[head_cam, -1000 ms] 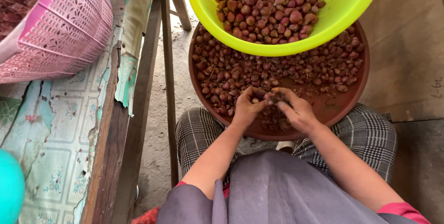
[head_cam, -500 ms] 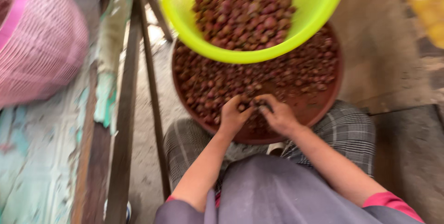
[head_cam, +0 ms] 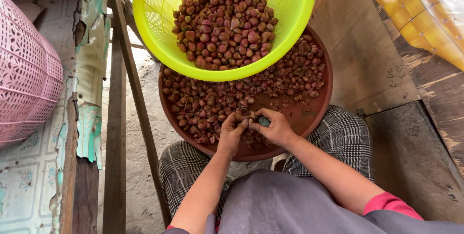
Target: The person sits with a large tray of unpeeled shallots on their lap, peels the dry outer skin off each shallot by hand, drops the peeled shallots into a yellow colander, and tosses discarded skins and debris into a pink basket beside them.
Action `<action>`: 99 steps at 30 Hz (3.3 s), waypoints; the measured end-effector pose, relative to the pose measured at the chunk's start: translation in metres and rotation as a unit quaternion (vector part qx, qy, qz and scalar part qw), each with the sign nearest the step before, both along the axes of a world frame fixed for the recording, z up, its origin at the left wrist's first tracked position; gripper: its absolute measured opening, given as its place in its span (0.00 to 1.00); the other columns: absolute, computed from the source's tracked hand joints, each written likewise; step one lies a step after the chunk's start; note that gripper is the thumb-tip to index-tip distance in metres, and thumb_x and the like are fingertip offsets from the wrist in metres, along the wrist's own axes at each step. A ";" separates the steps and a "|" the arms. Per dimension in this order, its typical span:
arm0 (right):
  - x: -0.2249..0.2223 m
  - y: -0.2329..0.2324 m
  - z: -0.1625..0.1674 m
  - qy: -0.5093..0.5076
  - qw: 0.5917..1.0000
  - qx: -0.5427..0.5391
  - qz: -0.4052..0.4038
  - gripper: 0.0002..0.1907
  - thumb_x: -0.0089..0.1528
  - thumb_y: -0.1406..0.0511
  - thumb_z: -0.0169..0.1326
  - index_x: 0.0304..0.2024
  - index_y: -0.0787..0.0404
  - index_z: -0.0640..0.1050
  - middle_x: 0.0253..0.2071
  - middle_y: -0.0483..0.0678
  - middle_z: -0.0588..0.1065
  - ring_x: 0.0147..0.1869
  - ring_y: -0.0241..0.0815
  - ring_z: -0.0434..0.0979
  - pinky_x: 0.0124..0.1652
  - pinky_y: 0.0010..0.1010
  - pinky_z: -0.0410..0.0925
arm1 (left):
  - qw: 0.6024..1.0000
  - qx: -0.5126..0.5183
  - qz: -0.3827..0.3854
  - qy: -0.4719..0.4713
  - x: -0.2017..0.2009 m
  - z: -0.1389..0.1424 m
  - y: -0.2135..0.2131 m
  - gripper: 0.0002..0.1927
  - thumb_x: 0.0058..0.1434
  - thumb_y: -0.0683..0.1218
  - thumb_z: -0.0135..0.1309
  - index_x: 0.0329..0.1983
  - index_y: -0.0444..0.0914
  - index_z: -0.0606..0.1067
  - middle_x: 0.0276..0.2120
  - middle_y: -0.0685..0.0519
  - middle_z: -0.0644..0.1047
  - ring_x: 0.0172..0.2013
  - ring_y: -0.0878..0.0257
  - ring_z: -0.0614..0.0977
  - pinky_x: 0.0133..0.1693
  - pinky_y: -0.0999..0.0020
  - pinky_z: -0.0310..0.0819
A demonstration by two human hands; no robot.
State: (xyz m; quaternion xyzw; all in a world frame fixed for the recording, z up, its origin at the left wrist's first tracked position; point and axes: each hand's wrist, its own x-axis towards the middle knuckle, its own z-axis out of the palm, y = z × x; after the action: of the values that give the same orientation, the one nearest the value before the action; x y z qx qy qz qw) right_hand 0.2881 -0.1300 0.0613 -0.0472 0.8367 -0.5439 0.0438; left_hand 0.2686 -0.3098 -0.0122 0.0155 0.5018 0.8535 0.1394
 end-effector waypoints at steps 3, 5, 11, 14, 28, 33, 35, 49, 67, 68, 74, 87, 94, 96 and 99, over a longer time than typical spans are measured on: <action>-0.001 0.000 -0.003 -0.042 0.998 -0.032 -0.012 0.18 0.61 0.59 0.66 0.48 0.62 0.80 0.39 0.48 0.79 0.42 0.34 0.76 0.43 0.29 0.71 | 1.000 -0.009 -0.021 -0.002 0.002 -0.003 0.001 0.06 0.68 0.42 0.59 0.45 0.37 0.74 0.40 0.55 0.78 0.43 0.67 0.78 0.48 0.69 0.73; -0.004 0.005 -0.007 0.010 0.990 -0.138 0.023 0.21 0.59 0.59 0.64 0.51 0.60 0.76 0.44 0.40 0.79 0.47 0.29 0.78 0.46 0.24 0.72 | 0.999 -0.044 -0.013 -0.012 0.002 -0.001 -0.001 0.08 0.67 0.42 0.60 0.46 0.38 0.73 0.41 0.55 0.78 0.43 0.67 0.78 0.47 0.68 0.73; -0.009 0.014 -0.032 -0.075 0.990 -0.115 0.015 0.13 0.61 0.64 0.64 0.45 0.64 0.79 0.34 0.47 0.76 0.36 0.33 0.74 0.36 0.28 0.68 | 0.998 -0.041 -0.045 -0.034 0.002 0.014 -0.002 0.12 0.62 0.42 0.61 0.46 0.37 0.74 0.41 0.57 0.80 0.43 0.69 0.79 0.48 0.71 0.75; -0.009 0.014 -0.035 -0.011 0.986 -0.163 0.029 0.10 0.63 0.65 0.62 0.42 0.64 0.78 0.39 0.45 0.82 0.43 0.29 0.80 0.42 0.23 0.72 | 0.998 -0.053 -0.038 -0.015 0.004 0.014 0.001 0.15 0.58 0.38 0.64 0.46 0.37 0.74 0.39 0.58 0.79 0.40 0.70 0.78 0.44 0.72 0.75; -0.016 0.026 -0.037 -0.093 0.992 -0.069 -0.045 0.14 0.64 0.64 0.62 0.48 0.66 0.78 0.32 0.48 0.77 0.28 0.34 0.74 0.28 0.29 0.67 | 0.986 -0.155 0.001 0.058 0.000 0.015 -0.002 0.13 0.62 0.45 0.62 0.48 0.37 0.78 0.39 0.58 0.80 0.36 0.73 0.77 0.39 0.77 0.73; -0.030 0.045 -0.031 0.051 0.986 0.154 0.028 0.28 0.54 0.64 0.66 0.56 0.66 0.76 0.43 0.58 0.80 0.46 0.51 0.82 0.45 0.40 0.72 | 0.992 -0.002 0.064 -0.109 -0.016 0.019 -0.032 0.09 0.65 0.50 0.56 0.40 0.40 0.76 0.35 0.59 0.82 0.22 0.72 0.69 0.23 0.72 0.67; -0.032 0.039 -0.027 -0.069 0.973 0.217 -0.037 0.18 0.63 0.60 0.60 0.55 0.58 0.80 0.42 0.56 0.82 0.45 0.50 0.85 0.47 0.38 0.74 | 0.994 0.000 0.067 -0.086 -0.019 0.017 -0.039 0.13 0.70 0.52 0.57 0.37 0.39 0.74 0.26 0.57 0.76 0.20 0.70 0.68 0.21 0.71 0.62; -0.113 -0.016 -0.040 0.096 0.944 0.313 0.049 0.15 0.60 0.62 0.63 0.46 0.62 0.79 0.45 0.56 0.77 0.46 0.58 0.80 0.46 0.46 0.73 | 0.988 -0.125 0.089 -0.024 -0.028 0.011 -0.050 0.18 0.67 0.52 0.57 0.52 0.36 0.78 0.30 0.60 0.74 0.27 0.73 0.70 0.31 0.73 0.67; -0.059 -0.040 -0.003 0.081 0.995 0.025 0.046 0.22 0.60 0.66 0.65 0.54 0.64 0.74 0.50 0.50 0.79 0.54 0.41 0.82 0.52 0.32 0.75 | 0.981 -0.173 0.083 -0.012 -0.027 0.032 -0.051 0.18 0.66 0.47 0.59 0.56 0.35 0.77 0.30 0.59 0.74 0.28 0.73 0.70 0.29 0.76 0.65; -0.053 -0.038 0.001 0.085 0.995 -0.004 0.050 0.22 0.61 0.66 0.64 0.54 0.66 0.73 0.51 0.50 0.79 0.55 0.40 0.81 0.54 0.30 0.75 | 0.989 -0.134 0.062 -0.023 -0.026 0.034 -0.048 0.19 0.65 0.46 0.60 0.57 0.35 0.76 0.31 0.60 0.75 0.29 0.73 0.71 0.30 0.77 0.66; -0.033 -0.035 0.025 0.115 0.991 -0.010 0.066 0.28 0.62 0.67 0.60 0.63 0.66 0.68 0.53 0.52 0.75 0.56 0.44 0.77 0.54 0.34 0.70 | 0.999 0.007 0.033 -0.037 -0.021 0.038 -0.041 0.21 0.64 0.40 0.60 0.60 0.32 0.73 0.39 0.60 0.79 0.39 0.74 0.79 0.41 0.79 0.73; -0.014 -0.031 0.021 0.070 0.984 0.151 0.063 0.24 0.67 0.59 0.50 0.66 0.53 0.69 0.51 0.57 0.79 0.56 0.56 0.80 0.52 0.42 0.71 | 0.999 0.024 0.025 0.006 -0.018 0.028 -0.038 0.20 0.66 0.39 0.61 0.60 0.30 0.76 0.36 0.62 0.76 0.35 0.76 0.73 0.39 0.80 0.71; -0.011 -0.037 0.022 0.030 0.988 0.148 0.036 0.22 0.67 0.58 0.49 0.64 0.50 0.71 0.35 0.52 0.79 0.41 0.50 0.83 0.44 0.41 0.72 | 0.999 -0.029 0.017 0.022 -0.018 0.031 -0.039 0.17 0.66 0.40 0.59 0.58 0.31 0.76 0.38 0.60 0.78 0.38 0.76 0.76 0.42 0.80 0.73; -0.011 -0.037 0.022 0.046 0.988 0.145 0.033 0.21 0.67 0.59 0.50 0.63 0.50 0.71 0.34 0.51 0.78 0.39 0.50 0.82 0.42 0.41 0.71 | 0.996 -0.067 0.019 0.048 -0.018 0.031 -0.039 0.17 0.67 0.40 0.59 0.57 0.30 0.77 0.37 0.61 0.77 0.36 0.76 0.74 0.39 0.80 0.71; -0.010 -0.037 0.020 0.084 0.987 0.136 0.032 0.19 0.68 0.60 0.51 0.61 0.52 0.73 0.35 0.51 0.79 0.40 0.50 0.82 0.42 0.40 0.71 | 0.996 -0.070 0.020 0.051 -0.018 0.028 -0.037 0.16 0.67 0.40 0.59 0.57 0.30 0.77 0.35 0.62 0.76 0.35 0.76 0.73 0.37 0.80 0.69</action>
State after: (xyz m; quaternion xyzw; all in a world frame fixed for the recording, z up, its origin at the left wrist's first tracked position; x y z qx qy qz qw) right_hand 0.2780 -0.1673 0.0811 -0.1135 0.9017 -0.4171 -0.0032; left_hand 0.2505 -0.3467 0.0153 0.0395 0.5666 0.8172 0.0974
